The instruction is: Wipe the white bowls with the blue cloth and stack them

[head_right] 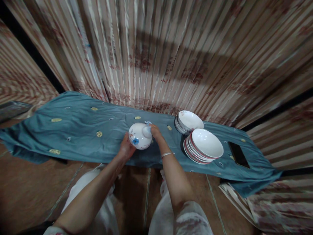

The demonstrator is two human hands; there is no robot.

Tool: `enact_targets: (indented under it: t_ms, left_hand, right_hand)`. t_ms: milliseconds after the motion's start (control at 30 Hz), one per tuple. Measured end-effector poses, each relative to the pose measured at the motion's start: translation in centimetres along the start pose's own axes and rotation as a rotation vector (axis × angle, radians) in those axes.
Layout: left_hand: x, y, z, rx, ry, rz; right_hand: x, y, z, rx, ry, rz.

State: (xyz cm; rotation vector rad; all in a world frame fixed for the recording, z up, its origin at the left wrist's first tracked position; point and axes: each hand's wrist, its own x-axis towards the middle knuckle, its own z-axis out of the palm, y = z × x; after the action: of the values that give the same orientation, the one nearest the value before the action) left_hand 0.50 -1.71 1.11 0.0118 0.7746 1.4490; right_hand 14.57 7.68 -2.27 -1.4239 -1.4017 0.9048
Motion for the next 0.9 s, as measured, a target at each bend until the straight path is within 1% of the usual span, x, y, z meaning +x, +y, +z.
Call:
enact_targets:
  t_ms: [100, 267, 333, 567, 633, 700, 800, 900]
  left_hand:
    - [0.0, 0.1, 0.0, 0.014, -0.013, -0.004]
    - [0.1, 0.2, 0.0, -0.014, 0.014, -0.035]
    - [0.2, 0.2, 0.0, -0.019, 0.022, -0.041]
    - [0.1, 0.4, 0.2, -0.017, 0.063, -0.022]
    - [0.0, 0.5, 0.3, -0.009, 0.069, -0.022]
    - [-0.1, 0.6, 0.4, -0.010, 0.050, -0.027]
    - [-0.2, 0.7, 0.7, -0.027, 0.018, -0.033]
    - [-0.2, 0.6, 1.0, -0.036, 0.021, -0.025]
  right_hand:
    - [-1.6, 0.6, 0.0, 0.022, -0.007, 0.031]
    - [-4.4, 1.5, 0.5, 0.036, 0.086, 0.014]
    - [-5.3, 1.9, 0.8, 0.033, 0.099, 0.006]
    - [-7.9, 3.0, 1.4, -0.052, 0.153, 0.041]
    - [-8.7, 3.0, 1.7, -0.109, 0.160, 0.017]
    - [-9.6, 2.9, 2.1, -0.163, 0.170, -0.043]
    - [-11.1, 2.3, 2.8, -0.213, 0.190, -0.120]
    - [-12.0, 1.6, 3.1, -0.256, 0.197, -0.158]
